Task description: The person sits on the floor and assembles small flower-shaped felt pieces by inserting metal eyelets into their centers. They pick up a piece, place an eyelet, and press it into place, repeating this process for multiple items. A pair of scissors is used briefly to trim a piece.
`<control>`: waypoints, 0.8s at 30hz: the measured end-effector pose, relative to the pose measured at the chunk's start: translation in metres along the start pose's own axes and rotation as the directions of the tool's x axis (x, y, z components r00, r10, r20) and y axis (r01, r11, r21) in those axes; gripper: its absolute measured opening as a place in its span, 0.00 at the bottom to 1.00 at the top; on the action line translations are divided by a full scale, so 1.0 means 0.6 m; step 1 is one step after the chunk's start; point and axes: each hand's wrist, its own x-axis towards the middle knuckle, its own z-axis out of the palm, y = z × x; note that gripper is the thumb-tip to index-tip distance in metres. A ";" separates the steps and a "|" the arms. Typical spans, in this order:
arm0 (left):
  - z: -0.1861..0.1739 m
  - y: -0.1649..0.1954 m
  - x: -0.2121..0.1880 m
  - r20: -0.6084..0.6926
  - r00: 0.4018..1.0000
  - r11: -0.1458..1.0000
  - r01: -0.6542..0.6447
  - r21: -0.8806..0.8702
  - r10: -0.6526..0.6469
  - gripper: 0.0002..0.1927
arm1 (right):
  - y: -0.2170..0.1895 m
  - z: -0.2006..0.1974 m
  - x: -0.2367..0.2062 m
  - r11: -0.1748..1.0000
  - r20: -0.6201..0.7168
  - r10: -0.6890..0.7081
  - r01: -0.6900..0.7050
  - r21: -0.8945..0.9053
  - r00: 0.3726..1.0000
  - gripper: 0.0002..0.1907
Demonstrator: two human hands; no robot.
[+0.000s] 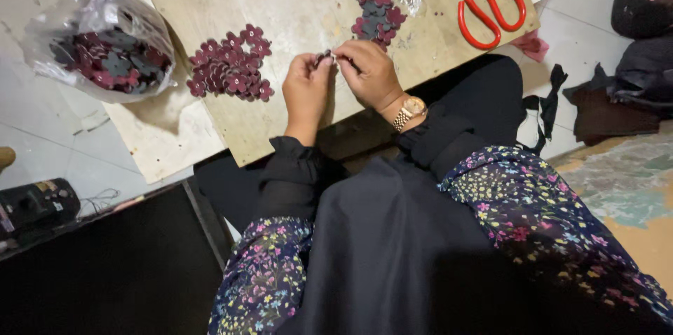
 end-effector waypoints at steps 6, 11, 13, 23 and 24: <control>-0.013 -0.037 0.022 0.180 0.975 0.975 0.161 -0.156 -0.132 0.08 | 0.008 0.005 -0.002 0.995 0.093 -0.101 0.102 -0.005 0.991 0.12; -0.014 -0.046 0.015 0.226 0.966 0.955 0.179 -0.236 -0.126 0.08 | 0.010 0.001 -0.004 0.998 0.081 -0.061 0.063 -0.016 0.995 0.10; -0.012 -0.044 0.015 0.203 0.970 0.963 0.177 -0.203 -0.135 0.08 | 0.010 0.001 -0.003 0.996 0.075 -0.080 0.083 -0.042 0.994 0.10; -0.019 -0.048 0.023 0.288 0.949 0.931 0.219 -0.293 -0.132 0.08 | 0.018 0.001 -0.001 0.999 0.102 -0.038 0.035 0.036 0.994 0.08; -0.020 -0.048 0.026 0.300 0.941 0.925 0.248 -0.289 -0.158 0.09 | 0.021 0.001 0.000 0.999 0.093 -0.045 0.042 0.035 0.995 0.08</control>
